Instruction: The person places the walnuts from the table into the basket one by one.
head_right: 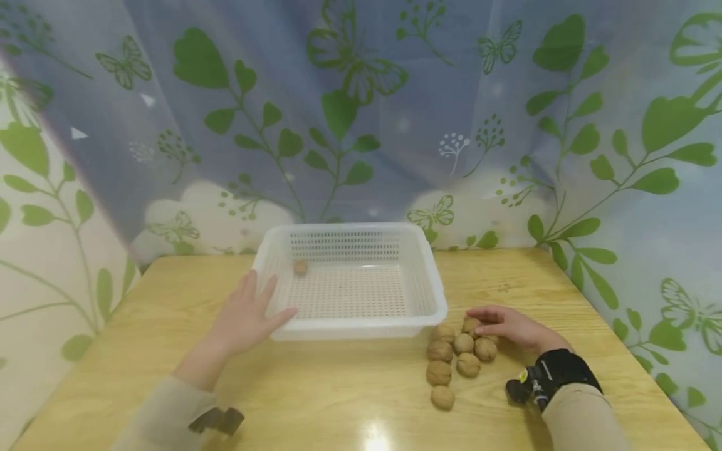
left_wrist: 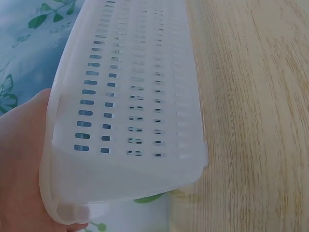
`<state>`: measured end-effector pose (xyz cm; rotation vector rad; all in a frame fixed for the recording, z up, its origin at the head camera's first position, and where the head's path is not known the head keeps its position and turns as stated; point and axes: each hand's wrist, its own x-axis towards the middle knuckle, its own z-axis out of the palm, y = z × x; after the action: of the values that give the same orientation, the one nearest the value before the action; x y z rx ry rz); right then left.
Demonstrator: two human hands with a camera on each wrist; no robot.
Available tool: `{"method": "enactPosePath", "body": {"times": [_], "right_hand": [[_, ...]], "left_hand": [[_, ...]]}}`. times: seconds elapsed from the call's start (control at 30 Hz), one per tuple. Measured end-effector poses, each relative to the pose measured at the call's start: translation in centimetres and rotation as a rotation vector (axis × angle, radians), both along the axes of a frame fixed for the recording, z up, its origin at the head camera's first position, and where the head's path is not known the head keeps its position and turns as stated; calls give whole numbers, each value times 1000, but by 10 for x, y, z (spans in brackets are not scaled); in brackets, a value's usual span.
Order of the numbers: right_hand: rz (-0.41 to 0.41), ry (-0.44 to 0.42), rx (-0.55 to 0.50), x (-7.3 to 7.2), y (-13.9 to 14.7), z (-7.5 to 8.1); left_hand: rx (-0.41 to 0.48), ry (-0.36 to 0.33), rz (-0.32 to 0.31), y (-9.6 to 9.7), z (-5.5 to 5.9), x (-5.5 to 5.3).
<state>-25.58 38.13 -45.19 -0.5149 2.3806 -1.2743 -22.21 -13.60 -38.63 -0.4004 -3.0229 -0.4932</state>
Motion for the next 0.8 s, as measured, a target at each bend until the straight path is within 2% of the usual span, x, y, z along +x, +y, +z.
{"method": "enactPosePath", "body": {"times": [0.37, 0.5, 0.67, 0.8], "right_hand": [[-13, 14, -15, -6, -2, 2], [-43, 22, -13, -8, -2, 2], [-116, 68, 42, -7, 2, 6], [-175, 26, -20, -2, 4, 15]], "left_hand": [[-15, -2, 15, -1, 8, 5], [-24, 6, 20, -1, 9, 6], [-16, 2, 24, 1, 8, 5], [-28, -18, 15, 2, 4, 3]]}}
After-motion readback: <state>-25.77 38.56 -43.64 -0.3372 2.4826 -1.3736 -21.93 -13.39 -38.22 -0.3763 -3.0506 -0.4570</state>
